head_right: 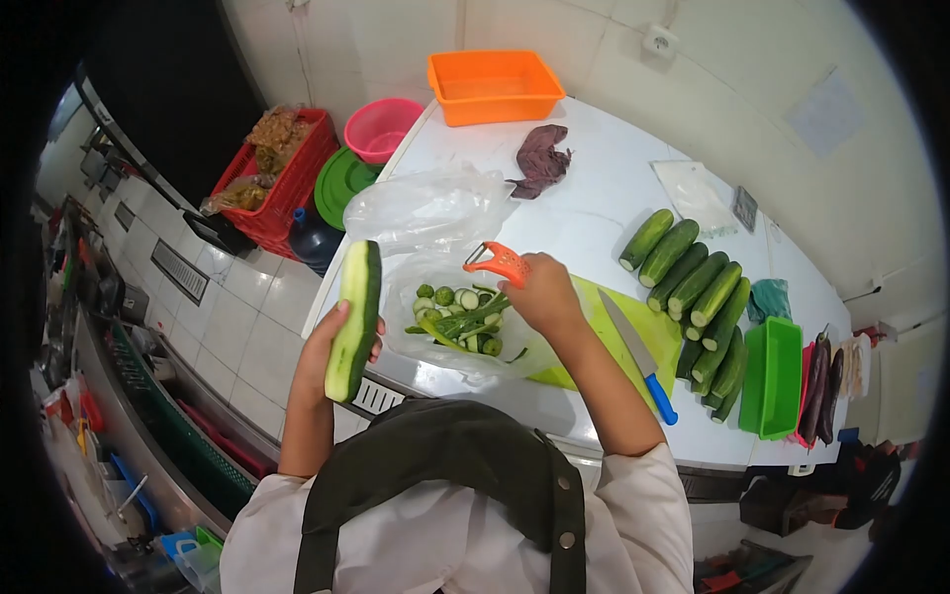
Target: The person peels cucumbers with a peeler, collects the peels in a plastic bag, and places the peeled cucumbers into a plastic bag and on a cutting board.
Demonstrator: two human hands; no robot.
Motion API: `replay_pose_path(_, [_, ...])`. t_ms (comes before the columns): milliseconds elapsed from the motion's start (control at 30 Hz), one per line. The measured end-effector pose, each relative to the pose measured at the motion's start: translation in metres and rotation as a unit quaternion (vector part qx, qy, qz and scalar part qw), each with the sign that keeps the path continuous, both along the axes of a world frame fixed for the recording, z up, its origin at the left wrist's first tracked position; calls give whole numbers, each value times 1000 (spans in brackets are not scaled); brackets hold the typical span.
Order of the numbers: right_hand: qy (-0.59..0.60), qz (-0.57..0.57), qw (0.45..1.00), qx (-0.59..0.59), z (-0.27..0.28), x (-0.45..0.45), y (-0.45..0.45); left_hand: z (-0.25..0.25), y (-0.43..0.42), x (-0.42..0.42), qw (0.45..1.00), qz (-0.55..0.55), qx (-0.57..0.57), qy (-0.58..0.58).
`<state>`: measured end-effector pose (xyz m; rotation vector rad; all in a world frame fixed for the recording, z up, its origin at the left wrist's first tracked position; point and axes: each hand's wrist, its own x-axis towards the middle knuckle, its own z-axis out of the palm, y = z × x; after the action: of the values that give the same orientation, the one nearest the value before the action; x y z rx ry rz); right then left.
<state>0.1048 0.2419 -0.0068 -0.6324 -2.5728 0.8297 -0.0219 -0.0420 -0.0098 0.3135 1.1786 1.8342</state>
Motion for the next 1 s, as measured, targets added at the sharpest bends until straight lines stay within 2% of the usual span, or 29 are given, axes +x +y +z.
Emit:
replay_pose_path(33, [37,14,999,32,9,3,-2,-1,1,-1,1000,8,14,-20])
replay_pose_path(133, [20,101,976,-192,80,11,-19,6,4,1,996,17,49,-77])
replay_pose_path(233, [42,196,947,-252,109,15,-37,10,11,1,997,-19,38,-69])
replay_pose_path(300, [90,242,965,-46,110,11,-56,4,15,-1,997,-45,44,-33])
replay_pose_path(333, [112,259,958,58,110,8,-69,6,19,1,998,-27,42,-26])
replay_pose_path(367, [161,249,949,110,109,1,-89,10,25,6,999,-10,39,-20])
replay_pose_path(467, [138,284,926,209,101,-5,-116,18,35,13,998,19,53,-30])
replay_pose_path(667, [165,304,903,254,91,-12,-133,15,37,13,997,55,50,1])
replay_pose_path(1000, [202,301,892,271,95,-13,-133,7,34,11,993,62,69,-77])
